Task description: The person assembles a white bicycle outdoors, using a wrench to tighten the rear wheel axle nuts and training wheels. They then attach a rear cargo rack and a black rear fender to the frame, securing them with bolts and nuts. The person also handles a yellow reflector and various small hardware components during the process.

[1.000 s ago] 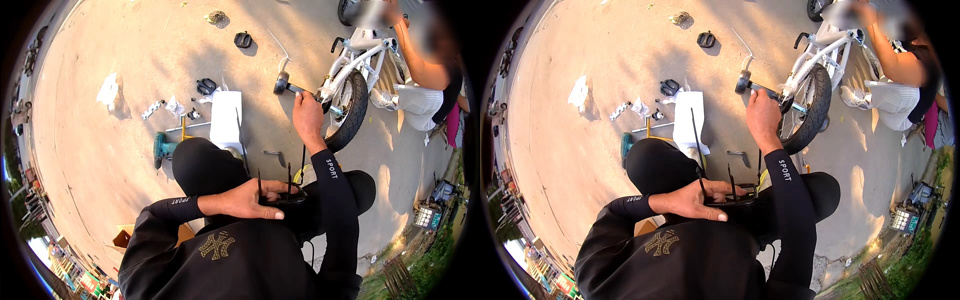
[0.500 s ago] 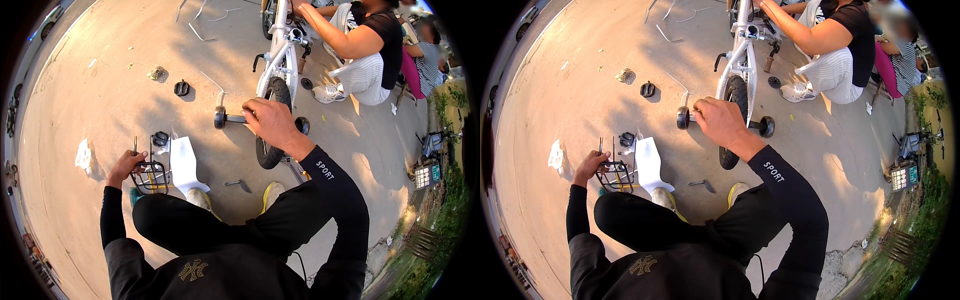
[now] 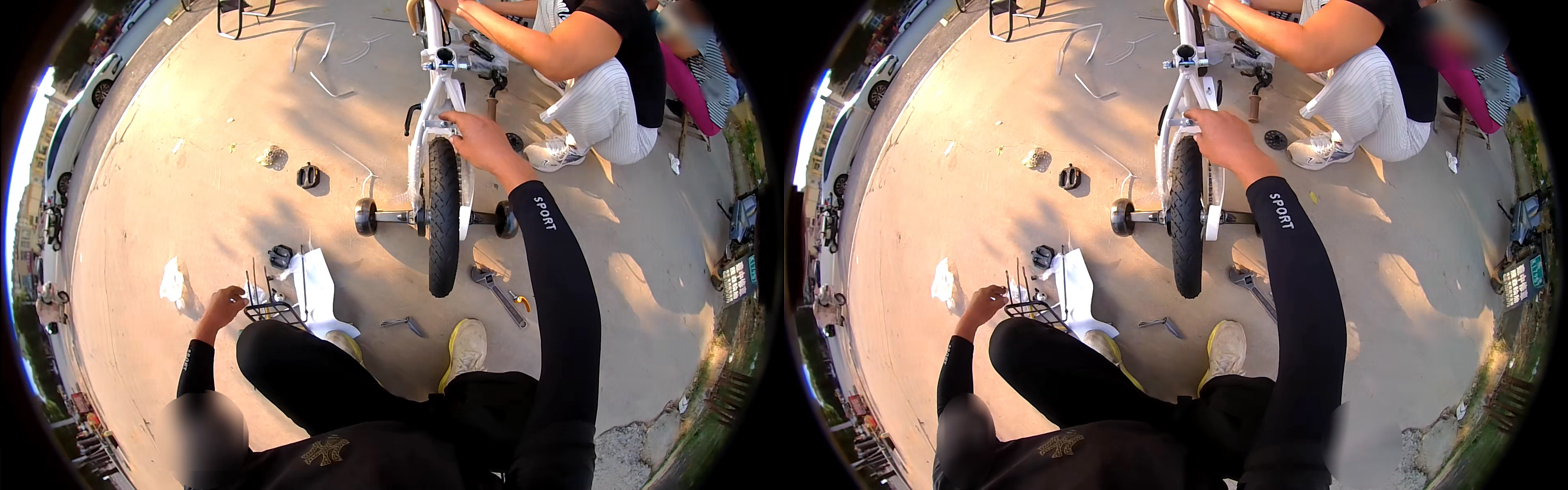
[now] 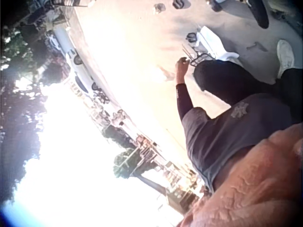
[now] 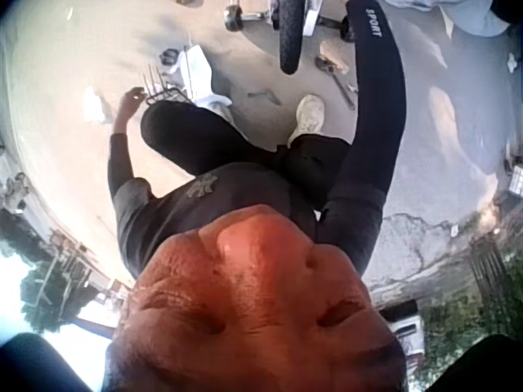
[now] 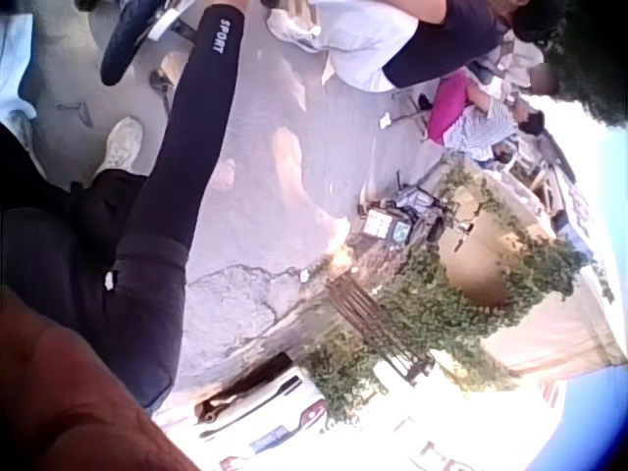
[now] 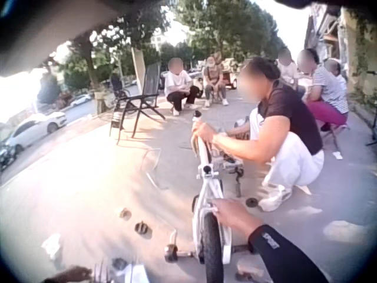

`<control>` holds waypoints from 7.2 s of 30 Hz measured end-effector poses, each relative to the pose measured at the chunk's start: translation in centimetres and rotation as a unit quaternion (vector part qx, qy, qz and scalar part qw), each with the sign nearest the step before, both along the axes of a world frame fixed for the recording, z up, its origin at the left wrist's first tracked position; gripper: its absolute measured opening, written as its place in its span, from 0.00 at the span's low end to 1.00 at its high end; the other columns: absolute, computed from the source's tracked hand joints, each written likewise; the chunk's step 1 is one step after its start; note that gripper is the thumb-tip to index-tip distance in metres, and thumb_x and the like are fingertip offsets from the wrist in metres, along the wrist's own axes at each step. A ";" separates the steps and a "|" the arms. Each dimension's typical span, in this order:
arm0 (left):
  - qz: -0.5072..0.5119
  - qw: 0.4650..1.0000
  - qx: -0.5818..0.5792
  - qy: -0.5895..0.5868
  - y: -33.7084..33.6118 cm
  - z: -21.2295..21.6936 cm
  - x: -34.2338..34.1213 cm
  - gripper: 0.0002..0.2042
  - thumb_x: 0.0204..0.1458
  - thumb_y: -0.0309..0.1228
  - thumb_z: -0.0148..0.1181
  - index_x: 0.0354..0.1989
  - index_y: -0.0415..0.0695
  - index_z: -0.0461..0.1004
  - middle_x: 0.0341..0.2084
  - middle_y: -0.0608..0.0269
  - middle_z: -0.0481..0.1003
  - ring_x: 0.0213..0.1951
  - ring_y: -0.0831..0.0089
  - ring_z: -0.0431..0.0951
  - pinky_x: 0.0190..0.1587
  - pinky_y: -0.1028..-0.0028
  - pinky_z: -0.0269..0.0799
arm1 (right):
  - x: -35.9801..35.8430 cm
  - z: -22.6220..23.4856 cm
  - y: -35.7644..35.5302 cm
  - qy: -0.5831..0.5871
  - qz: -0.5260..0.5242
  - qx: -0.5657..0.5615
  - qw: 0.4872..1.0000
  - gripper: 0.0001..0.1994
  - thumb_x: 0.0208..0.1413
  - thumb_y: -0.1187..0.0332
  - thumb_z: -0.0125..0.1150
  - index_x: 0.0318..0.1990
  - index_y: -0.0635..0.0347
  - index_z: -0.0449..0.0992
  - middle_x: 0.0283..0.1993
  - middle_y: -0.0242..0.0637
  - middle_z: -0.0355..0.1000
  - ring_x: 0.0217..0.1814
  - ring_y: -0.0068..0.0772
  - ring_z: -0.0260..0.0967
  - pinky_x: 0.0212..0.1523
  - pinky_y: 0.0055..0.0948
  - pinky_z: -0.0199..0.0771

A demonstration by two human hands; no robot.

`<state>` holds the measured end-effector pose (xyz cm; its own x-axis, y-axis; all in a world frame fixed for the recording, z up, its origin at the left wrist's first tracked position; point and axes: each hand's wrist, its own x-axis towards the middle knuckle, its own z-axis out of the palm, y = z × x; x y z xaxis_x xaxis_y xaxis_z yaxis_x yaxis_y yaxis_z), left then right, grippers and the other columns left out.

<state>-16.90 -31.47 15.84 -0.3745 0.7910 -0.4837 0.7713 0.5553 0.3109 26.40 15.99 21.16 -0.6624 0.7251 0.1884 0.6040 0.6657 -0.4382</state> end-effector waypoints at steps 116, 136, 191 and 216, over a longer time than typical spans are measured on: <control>0.054 0.785 0.204 -0.582 42.7 0.4 25.1 0.23 0.59 0.53 0.61 0.38 0.41 0.78 0.27 0.69 0.75 0.28 0.81 0.71 0.28 0.78 0.68 | -2.6 0.8 -5.0 -0.085 -0.107 0.176 0.975 0.12 0.57 0.61 0.64 0.38 0.61 0.73 0.38 0.43 0.76 0.32 0.49 0.79 0.32 0.45 0.80; 0.058 0.754 0.216 -0.618 42.6 0.3 25.6 0.22 0.60 0.51 0.62 0.37 0.40 0.78 0.28 0.67 0.75 0.28 0.80 0.72 0.27 0.78 0.67 | -2.9 0.7 -5.7 -0.179 -0.104 0.196 0.958 0.14 0.59 0.61 0.62 0.43 0.62 0.73 0.38 0.45 0.78 0.35 0.50 0.80 0.34 0.45 0.80; 0.027 0.764 0.262 -0.589 43.0 -0.8 24.9 0.23 0.58 0.50 0.63 0.35 0.36 0.79 0.27 0.62 0.77 0.26 0.77 0.73 0.30 0.77 0.71 | -2.1 -0.8 -4.1 -0.103 0.025 0.268 0.958 0.09 0.60 0.72 0.55 0.45 0.66 0.72 0.39 0.47 0.77 0.38 0.48 0.79 0.36 0.40 0.80; 0.080 0.761 0.234 -0.600 42.8 -0.1 25.9 0.12 0.56 0.36 0.63 0.39 0.39 0.80 0.30 0.61 0.81 0.27 0.81 0.77 0.25 0.81 0.69 | -0.8 0.1 -2.5 0.015 -0.098 0.004 0.995 0.10 0.56 0.63 0.65 0.41 0.58 0.84 0.32 0.42 0.81 0.35 0.43 0.79 0.39 0.37 0.76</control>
<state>8.97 11.34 15.76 0.0050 0.9724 -0.2332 -0.2886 0.2247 0.9307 25.56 13.48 21.21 -0.5024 0.8382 0.2121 0.7090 0.5398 -0.4539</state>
